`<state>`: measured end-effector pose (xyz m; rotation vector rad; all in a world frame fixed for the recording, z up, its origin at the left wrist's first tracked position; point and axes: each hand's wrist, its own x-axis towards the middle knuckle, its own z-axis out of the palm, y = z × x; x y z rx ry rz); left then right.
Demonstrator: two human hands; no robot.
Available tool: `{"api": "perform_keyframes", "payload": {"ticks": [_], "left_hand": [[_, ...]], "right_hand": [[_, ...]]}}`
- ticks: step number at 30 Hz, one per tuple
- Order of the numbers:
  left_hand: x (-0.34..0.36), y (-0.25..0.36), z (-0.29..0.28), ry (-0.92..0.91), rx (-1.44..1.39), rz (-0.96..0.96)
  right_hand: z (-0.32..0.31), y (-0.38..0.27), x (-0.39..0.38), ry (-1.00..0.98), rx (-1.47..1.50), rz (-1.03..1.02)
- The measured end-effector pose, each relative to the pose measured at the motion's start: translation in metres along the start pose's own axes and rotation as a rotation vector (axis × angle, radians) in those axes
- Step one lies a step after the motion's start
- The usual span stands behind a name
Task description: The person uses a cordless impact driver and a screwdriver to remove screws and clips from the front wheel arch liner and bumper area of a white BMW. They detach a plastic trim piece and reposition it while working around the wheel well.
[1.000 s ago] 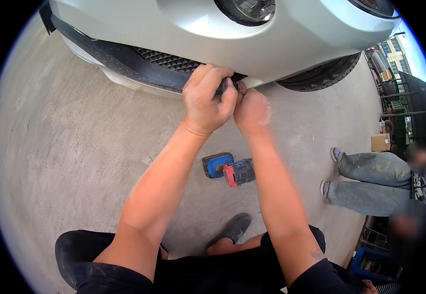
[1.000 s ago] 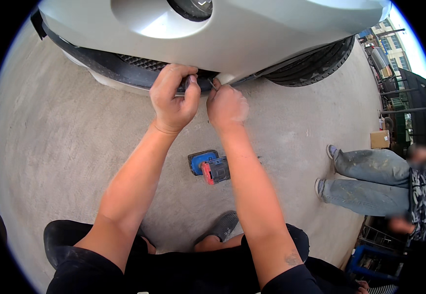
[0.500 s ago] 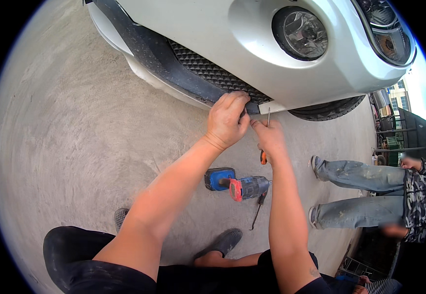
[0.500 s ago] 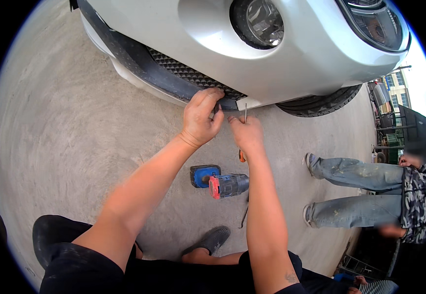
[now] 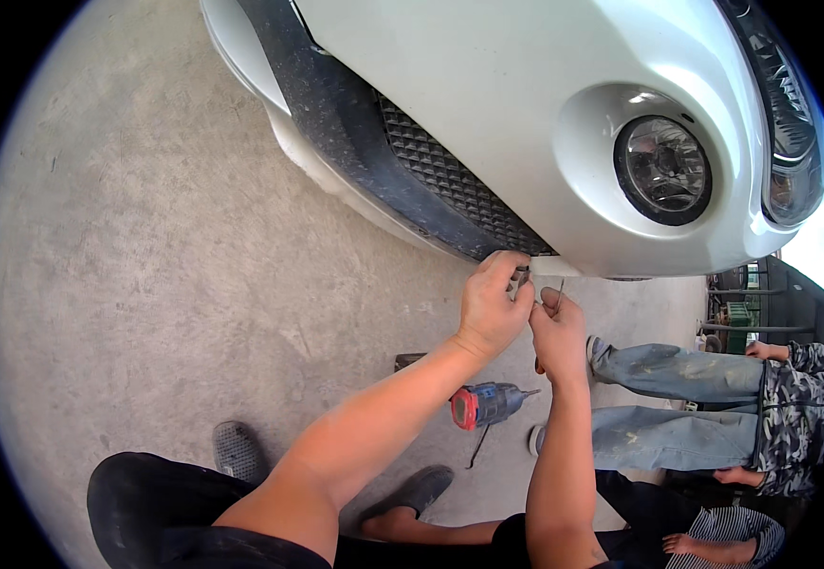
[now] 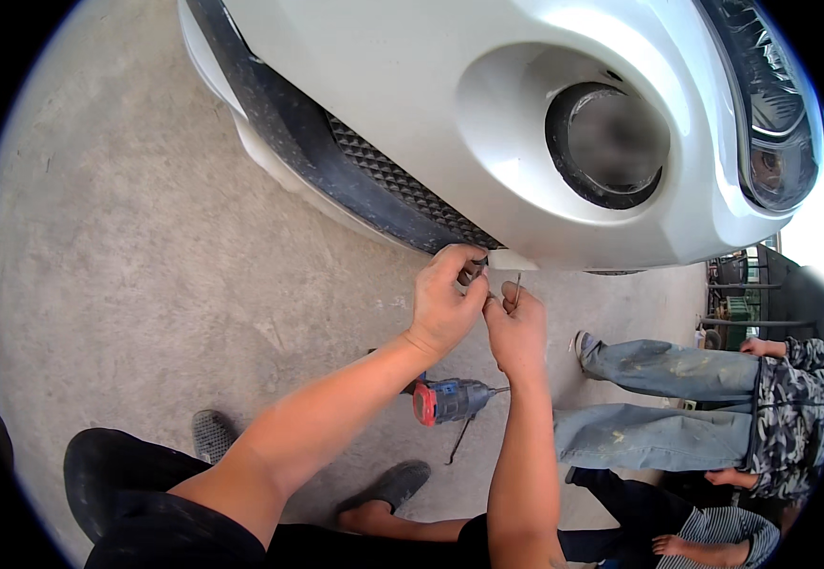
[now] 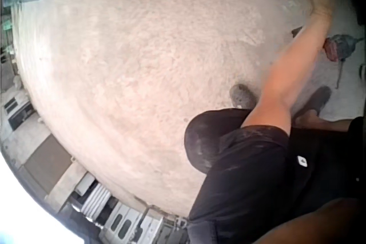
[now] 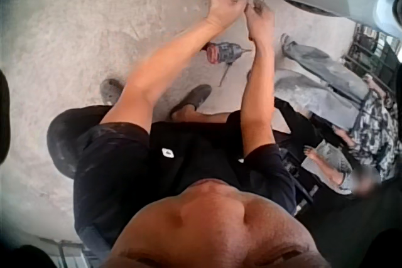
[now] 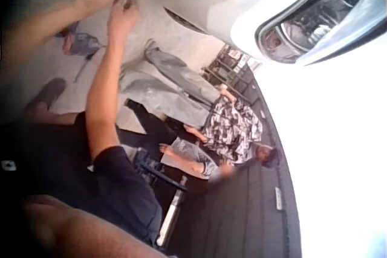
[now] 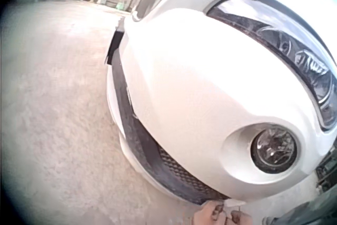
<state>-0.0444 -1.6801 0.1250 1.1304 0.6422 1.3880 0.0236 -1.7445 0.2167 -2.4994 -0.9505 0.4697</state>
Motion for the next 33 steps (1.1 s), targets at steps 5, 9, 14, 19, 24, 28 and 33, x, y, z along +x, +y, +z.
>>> {"api": "perform_keyframes", "payload": {"ticks": [5,9,14,19,24,28,33], "left_hand": [[-0.004,0.012,0.003,-0.022,-0.275,-0.236],[-0.007,0.007,0.009,-0.31,-0.614,-0.559],[-0.005,-0.007,0.008,-0.378,-0.465,-0.609],[0.017,-0.014,0.001,-0.129,-0.883,-0.941],[0.014,-0.018,0.007,-0.221,-1.075,-1.085],[0.009,-0.022,0.01,-0.21,-1.144,-1.258],[0.019,-0.021,0.02,-0.139,-1.264,-1.31]], "right_hand": [[-0.025,-0.021,-0.017,-0.237,0.023,0.188],[-0.03,-0.03,-0.009,-0.296,-0.115,0.31],[-0.027,-0.035,-0.004,-0.445,-0.198,0.345],[-0.048,-0.045,-0.016,-0.3,-0.376,0.095],[-0.068,-0.086,-0.03,-0.021,-0.535,-0.387],[-0.061,-0.124,-0.035,0.02,-0.716,-0.539],[-0.047,-0.132,-0.02,-0.049,-0.914,-0.528]]}}
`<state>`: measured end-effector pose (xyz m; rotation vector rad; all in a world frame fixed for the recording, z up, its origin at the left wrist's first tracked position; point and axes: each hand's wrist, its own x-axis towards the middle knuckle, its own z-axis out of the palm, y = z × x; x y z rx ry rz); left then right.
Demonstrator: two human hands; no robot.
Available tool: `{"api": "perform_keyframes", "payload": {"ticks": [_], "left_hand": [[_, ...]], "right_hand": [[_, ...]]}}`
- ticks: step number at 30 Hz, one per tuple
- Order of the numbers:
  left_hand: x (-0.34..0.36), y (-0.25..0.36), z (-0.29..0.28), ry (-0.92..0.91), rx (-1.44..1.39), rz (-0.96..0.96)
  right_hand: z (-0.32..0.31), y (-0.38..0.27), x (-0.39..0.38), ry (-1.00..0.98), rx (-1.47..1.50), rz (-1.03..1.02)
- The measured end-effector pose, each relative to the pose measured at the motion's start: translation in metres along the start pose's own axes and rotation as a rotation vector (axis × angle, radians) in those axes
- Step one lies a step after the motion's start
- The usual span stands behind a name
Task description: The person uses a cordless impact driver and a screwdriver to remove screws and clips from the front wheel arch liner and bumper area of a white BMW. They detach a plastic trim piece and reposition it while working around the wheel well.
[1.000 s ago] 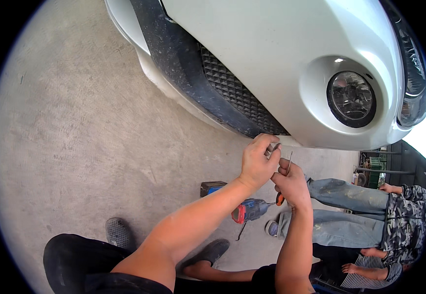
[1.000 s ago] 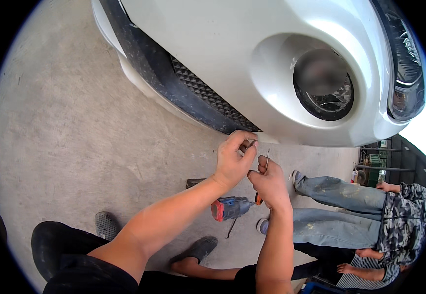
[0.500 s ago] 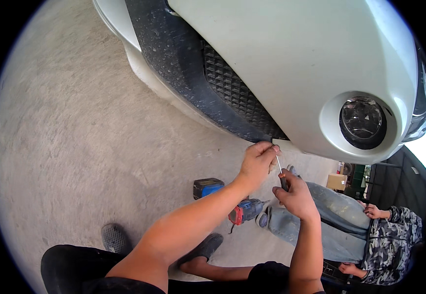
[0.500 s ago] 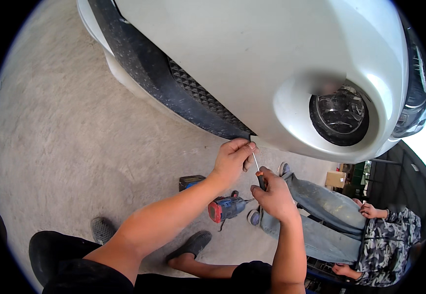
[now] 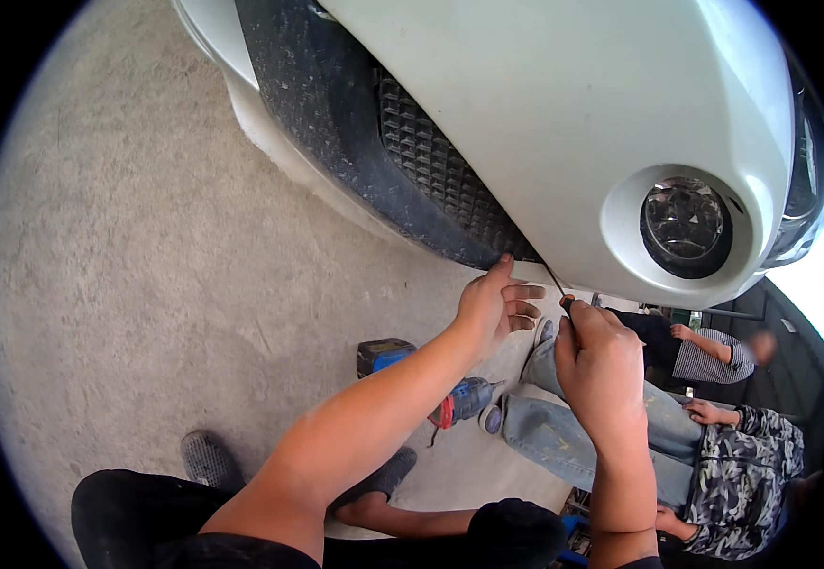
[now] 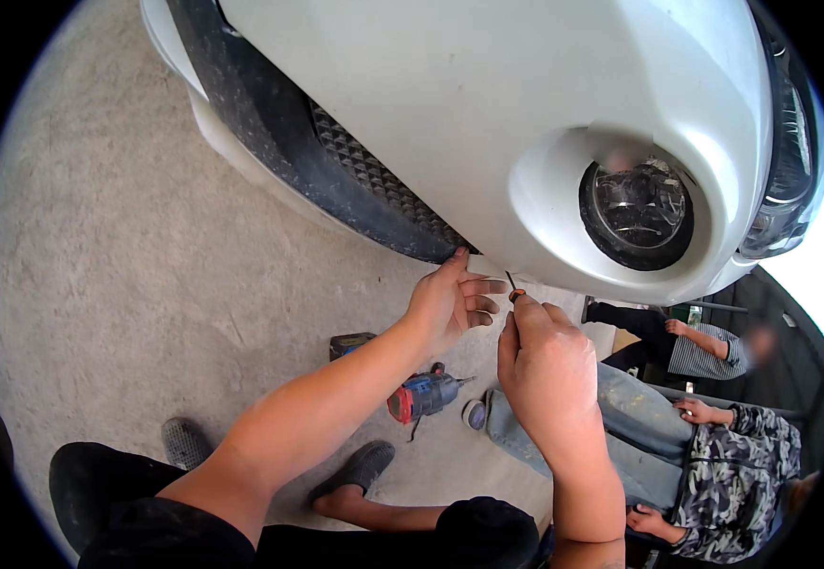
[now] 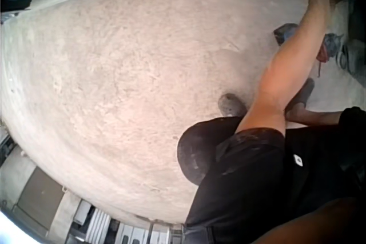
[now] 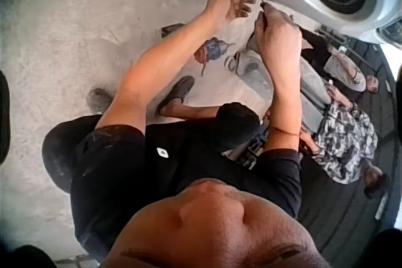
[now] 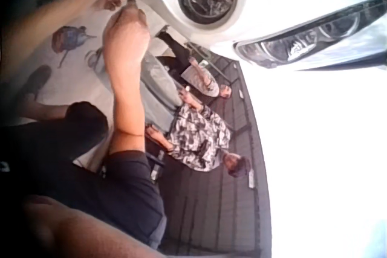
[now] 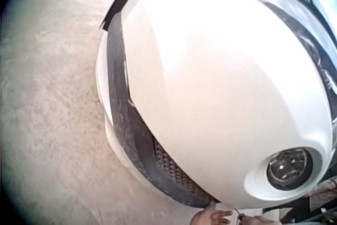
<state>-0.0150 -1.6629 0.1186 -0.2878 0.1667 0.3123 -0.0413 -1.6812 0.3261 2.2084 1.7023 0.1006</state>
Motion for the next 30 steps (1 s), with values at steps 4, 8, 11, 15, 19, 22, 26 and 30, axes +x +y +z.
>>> {"api": "perform_keyframes", "payload": {"ticks": [4,8,11,15,19,22,26,30], "left_hand": [[0.008,-0.005,0.0,-0.044,-0.123,0.002],[0.004,0.0,0.003,-0.031,-0.111,-0.014],[0.001,0.005,0.003,-0.062,-0.025,-0.009],[0.003,0.008,0.005,-0.041,-0.047,-0.062],[0.005,0.02,0.009,0.05,-0.074,-0.061],[0.003,0.006,0.021,0.073,-0.082,-0.095],[0.01,0.016,0.011,0.113,-0.137,0.014],[0.012,0.012,0.01,0.086,-0.171,-0.042]], "right_hand": [[0.004,-0.002,0.007,-0.086,-0.107,-0.023],[-0.001,-0.006,0.015,-0.133,-0.134,-0.04],[-0.007,-0.009,0.023,-0.164,-0.102,-0.01],[-0.015,-0.013,0.03,-0.2,-0.159,-0.03],[-0.01,-0.022,0.042,-0.215,-0.164,-0.093],[-0.013,-0.029,0.041,-0.329,-0.269,-0.044],[-0.009,-0.042,0.057,-0.301,-0.262,-0.181],[-0.01,-0.025,0.045,-0.219,-0.126,-0.145]]}}
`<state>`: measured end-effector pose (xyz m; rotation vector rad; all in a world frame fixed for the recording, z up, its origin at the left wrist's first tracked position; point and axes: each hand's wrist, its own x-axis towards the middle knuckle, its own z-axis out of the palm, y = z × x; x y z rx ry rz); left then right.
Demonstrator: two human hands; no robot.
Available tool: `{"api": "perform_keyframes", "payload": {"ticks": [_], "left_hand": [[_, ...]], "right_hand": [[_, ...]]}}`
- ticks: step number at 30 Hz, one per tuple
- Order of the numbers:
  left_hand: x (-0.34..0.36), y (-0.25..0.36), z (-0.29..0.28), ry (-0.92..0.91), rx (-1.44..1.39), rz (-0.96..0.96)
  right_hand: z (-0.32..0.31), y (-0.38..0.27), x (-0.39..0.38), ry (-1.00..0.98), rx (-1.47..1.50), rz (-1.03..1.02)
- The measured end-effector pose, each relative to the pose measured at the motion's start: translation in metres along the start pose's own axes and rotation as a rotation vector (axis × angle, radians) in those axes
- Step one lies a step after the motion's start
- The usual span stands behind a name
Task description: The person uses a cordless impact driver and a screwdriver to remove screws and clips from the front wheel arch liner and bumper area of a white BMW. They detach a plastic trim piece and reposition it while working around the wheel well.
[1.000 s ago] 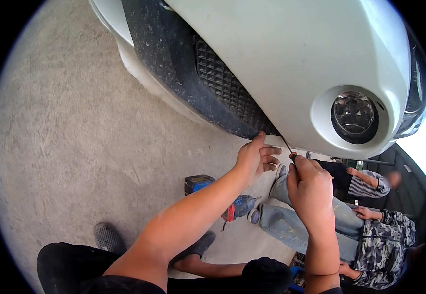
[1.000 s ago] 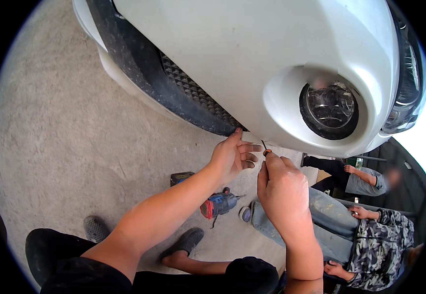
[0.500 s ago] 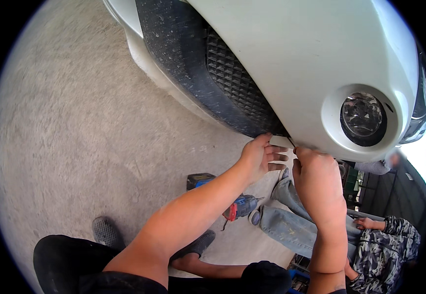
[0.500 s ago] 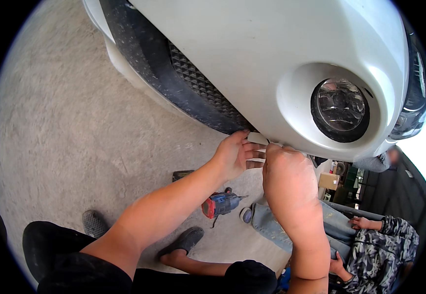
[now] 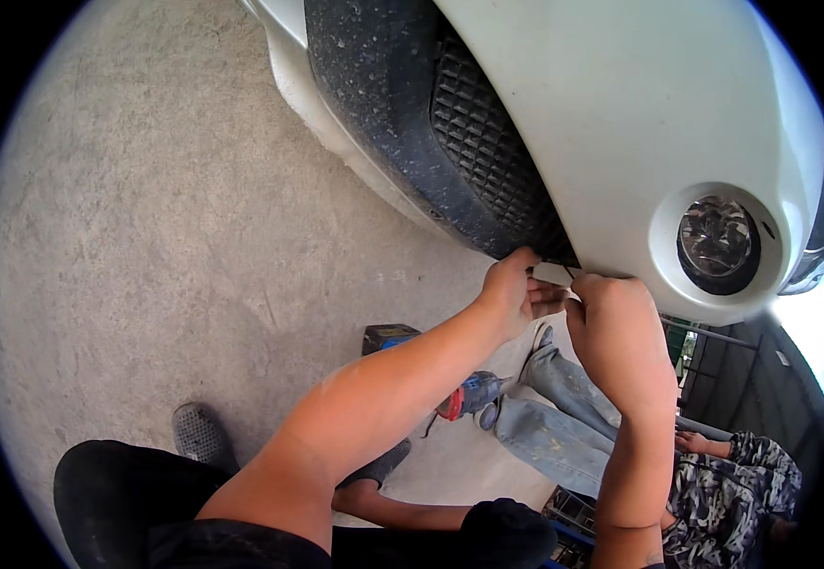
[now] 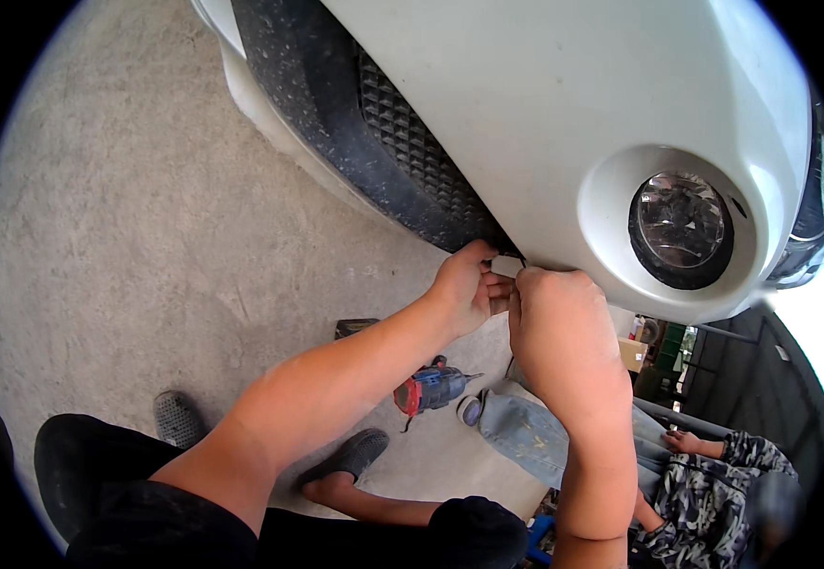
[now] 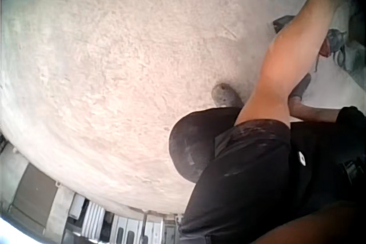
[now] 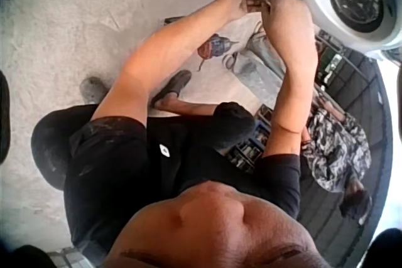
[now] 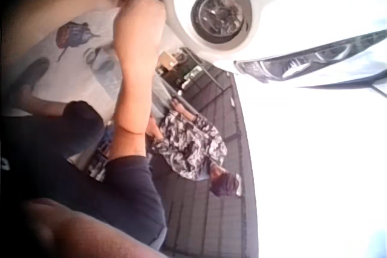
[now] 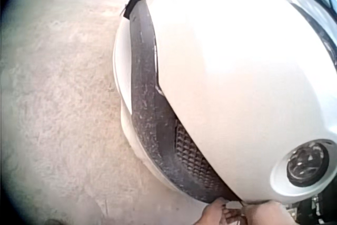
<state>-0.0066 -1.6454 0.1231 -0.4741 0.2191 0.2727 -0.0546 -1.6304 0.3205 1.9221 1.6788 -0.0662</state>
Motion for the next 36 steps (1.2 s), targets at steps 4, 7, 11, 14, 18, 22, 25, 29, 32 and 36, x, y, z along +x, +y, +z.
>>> {"api": "perform_keyframes", "payload": {"ticks": [4,7,11,14,18,22,25,29,32,36], "left_hand": [[-0.003,-0.003,0.002,-0.026,0.017,-0.032],[-0.005,-0.003,0.001,-0.046,0.046,-0.035],[-0.003,-0.004,-0.001,-0.05,0.036,-0.021],[-0.006,0.005,0.001,-0.015,0.057,0.026],[0.001,-0.024,0.0,-0.106,0.052,0.068],[-0.003,0.001,-0.003,-0.019,0.035,0.061],[-0.009,-0.002,0.003,-0.011,0.062,0.016],[-0.006,0.001,-0.001,-0.058,0.059,0.001],[-0.008,0.002,-0.001,-0.063,0.093,-0.019],[-0.011,-0.003,-0.019,-0.194,0.194,0.017]], "right_hand": [[0.0,0.007,-0.018,0.059,0.217,0.158],[0.001,0.014,-0.028,0.042,0.317,0.328],[0.002,0.002,-0.024,0.135,0.064,0.177],[-0.01,-0.027,-0.001,0.009,-0.16,0.102],[-0.014,-0.037,-0.002,-0.084,-0.22,0.04],[0.001,-0.013,0.009,-0.097,-0.095,-0.004],[-0.003,-0.007,-0.005,-0.024,0.026,0.041],[-0.009,-0.003,-0.018,-0.003,0.148,0.181],[-0.004,0.012,-0.03,0.019,0.32,0.365],[0.02,0.033,-0.046,0.116,0.719,0.622]]}}
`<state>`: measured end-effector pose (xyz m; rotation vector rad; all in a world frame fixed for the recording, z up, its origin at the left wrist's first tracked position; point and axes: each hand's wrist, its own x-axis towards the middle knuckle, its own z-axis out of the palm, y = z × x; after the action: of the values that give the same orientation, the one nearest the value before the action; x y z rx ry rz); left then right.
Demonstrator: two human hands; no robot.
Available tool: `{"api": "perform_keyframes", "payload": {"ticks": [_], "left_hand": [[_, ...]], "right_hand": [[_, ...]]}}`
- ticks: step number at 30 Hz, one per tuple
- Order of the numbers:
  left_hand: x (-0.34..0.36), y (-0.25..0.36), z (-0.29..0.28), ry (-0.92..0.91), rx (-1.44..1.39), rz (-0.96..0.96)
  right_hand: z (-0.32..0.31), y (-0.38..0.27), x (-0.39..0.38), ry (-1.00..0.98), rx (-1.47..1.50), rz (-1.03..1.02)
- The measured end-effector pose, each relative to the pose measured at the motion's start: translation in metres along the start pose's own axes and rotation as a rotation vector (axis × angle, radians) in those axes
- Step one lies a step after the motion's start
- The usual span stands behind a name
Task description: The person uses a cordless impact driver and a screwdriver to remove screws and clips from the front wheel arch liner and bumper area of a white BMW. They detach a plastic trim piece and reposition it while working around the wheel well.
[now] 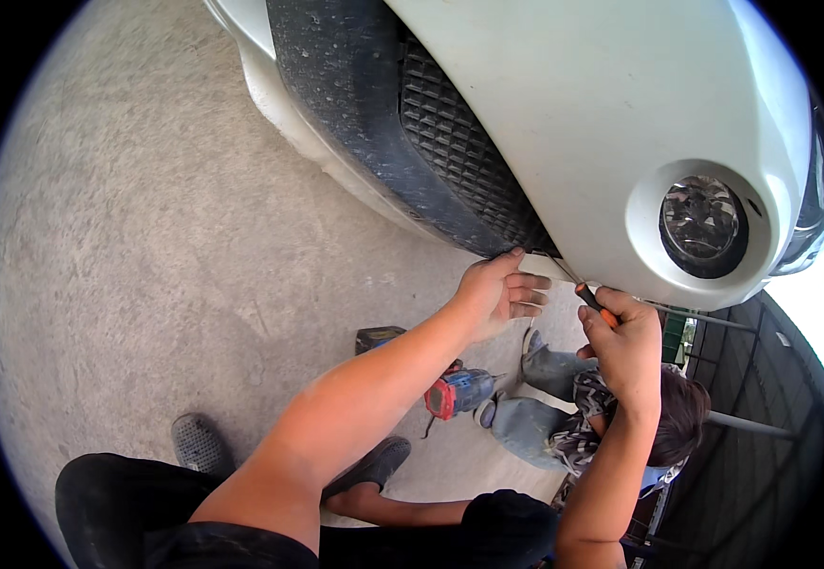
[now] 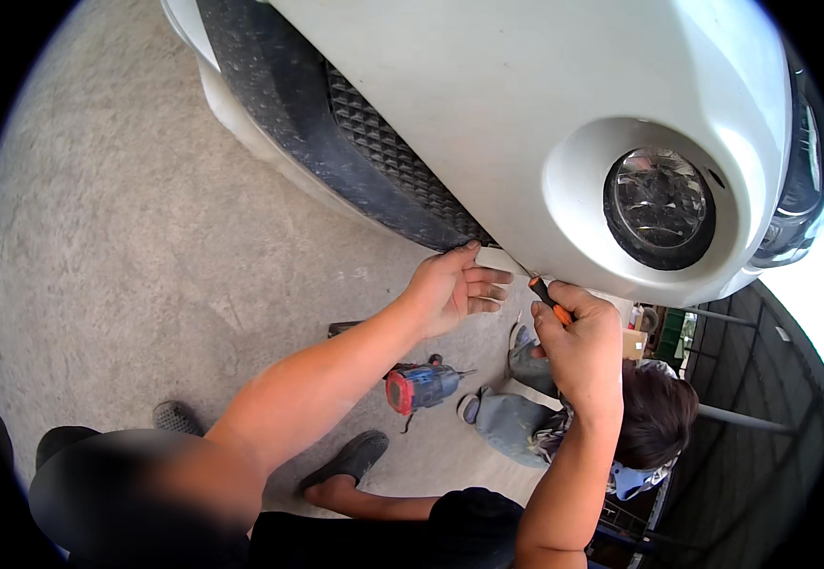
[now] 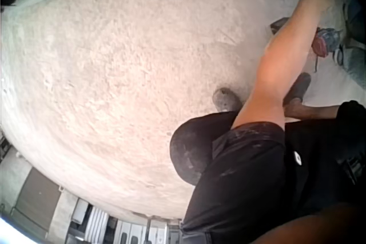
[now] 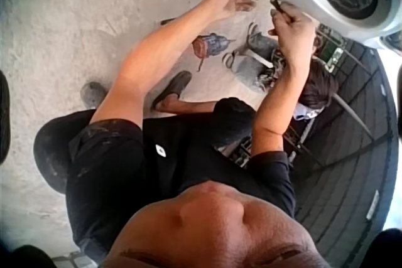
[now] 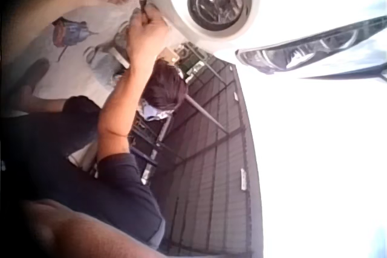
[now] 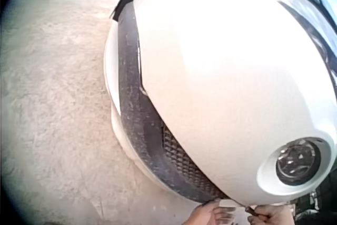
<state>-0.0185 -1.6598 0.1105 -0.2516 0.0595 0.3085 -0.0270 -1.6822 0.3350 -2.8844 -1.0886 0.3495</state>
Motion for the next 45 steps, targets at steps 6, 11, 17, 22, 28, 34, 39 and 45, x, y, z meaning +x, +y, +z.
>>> {"api": "perform_keyframes", "payload": {"ticks": [6,11,17,22,28,34,39,45], "left_hand": [[0.004,-0.009,-0.006,-0.053,0.379,0.074],[-0.003,-0.016,0.025,0.16,0.266,0.048],[-0.005,-0.01,0.042,0.277,0.137,0.05],[-0.001,-0.012,0.052,0.334,0.14,0.039],[0.0,-0.019,0.042,0.297,0.262,0.134],[-0.007,0.0,0.018,0.365,1.219,0.499],[-0.019,0.012,0.061,0.552,2.389,0.583],[-0.015,-0.012,0.09,0.555,2.889,0.534]], "right_hand": [[0.018,0.09,-0.046,0.084,0.238,-0.146],[0.031,0.157,-0.085,-0.021,0.225,-0.02],[0.033,0.191,-0.098,0.01,0.254,0.032],[0.035,0.207,-0.088,-0.014,0.206,-0.03],[0.021,0.204,-0.086,-0.002,0.14,-0.157],[-0.008,0.213,-0.091,0.0,0.143,-0.292],[-0.022,0.226,-0.102,-0.057,0.137,-0.335],[-0.012,0.222,-0.111,-0.145,0.026,-0.519]]}}
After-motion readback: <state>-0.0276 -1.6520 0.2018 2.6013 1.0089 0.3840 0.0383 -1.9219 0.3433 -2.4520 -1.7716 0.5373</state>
